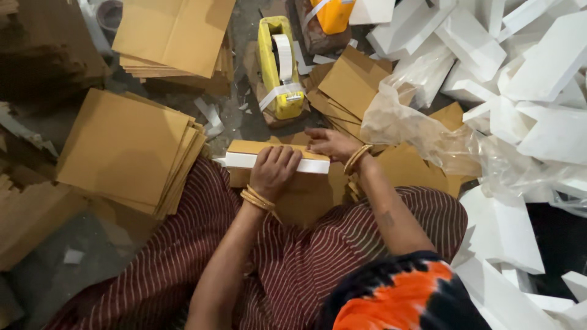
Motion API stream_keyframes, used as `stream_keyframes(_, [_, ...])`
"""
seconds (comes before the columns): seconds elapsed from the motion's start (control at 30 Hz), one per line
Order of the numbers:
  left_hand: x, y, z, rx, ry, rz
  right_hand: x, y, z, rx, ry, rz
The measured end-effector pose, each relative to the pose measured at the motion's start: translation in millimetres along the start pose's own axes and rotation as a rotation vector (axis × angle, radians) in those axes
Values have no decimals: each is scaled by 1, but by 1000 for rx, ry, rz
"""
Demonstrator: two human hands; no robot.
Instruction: The person sits on the floor and assembles small rectangular boxes by inserting white foam inserts into brown cardboard sleeves. They use a tape dispenser to seal the boxes and place the finished units into a pile.
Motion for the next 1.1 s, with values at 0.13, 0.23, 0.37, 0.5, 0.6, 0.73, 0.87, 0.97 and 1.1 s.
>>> stream_keyframes(0.13, [-1, 8, -18, -1, -67, -54, -6, 22, -11, -265, -125, -171])
stream_keyframes(0.23, [4, 11, -21, -26, -70, -73, 1, 7, -13, -491, -323, -269])
stream_keyframes(0.37, [9, 13, -3, 43, -66, -78, 28, -43, 3, -263, -171, -499])
stream_keyframes(0.5, [18, 25, 6, 173, -108, -127, 74, -98, 43, -254, -620, -765])
stream_keyframes(0.6, [29, 33, 3, 231, -155, -101, 86, -105, 39, -506, -845, -580])
stream_keyframes(0.73, [69, 22, -3, 255, -321, -361, 83, -109, -11, -522, -675, -329])
stream_keyframes(0.87, [78, 13, 1, 270, -538, -450, 87, -92, -31, -640, -937, -388])
stream_keyframes(0.97, [77, 7, 2, 266, -579, -483, 92, -71, -39, -661, -701, -574])
stream_keyframes(1.1, [78, 13, 8, 318, -587, -533, 118, 2, -27, -454, -280, -546])
Point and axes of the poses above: each hand's wrist, its own y-axis towards the middle knuckle, its own z-axis out of the palm, x = y × z, the point moved 5 cm from there along y, towards the middle knuckle
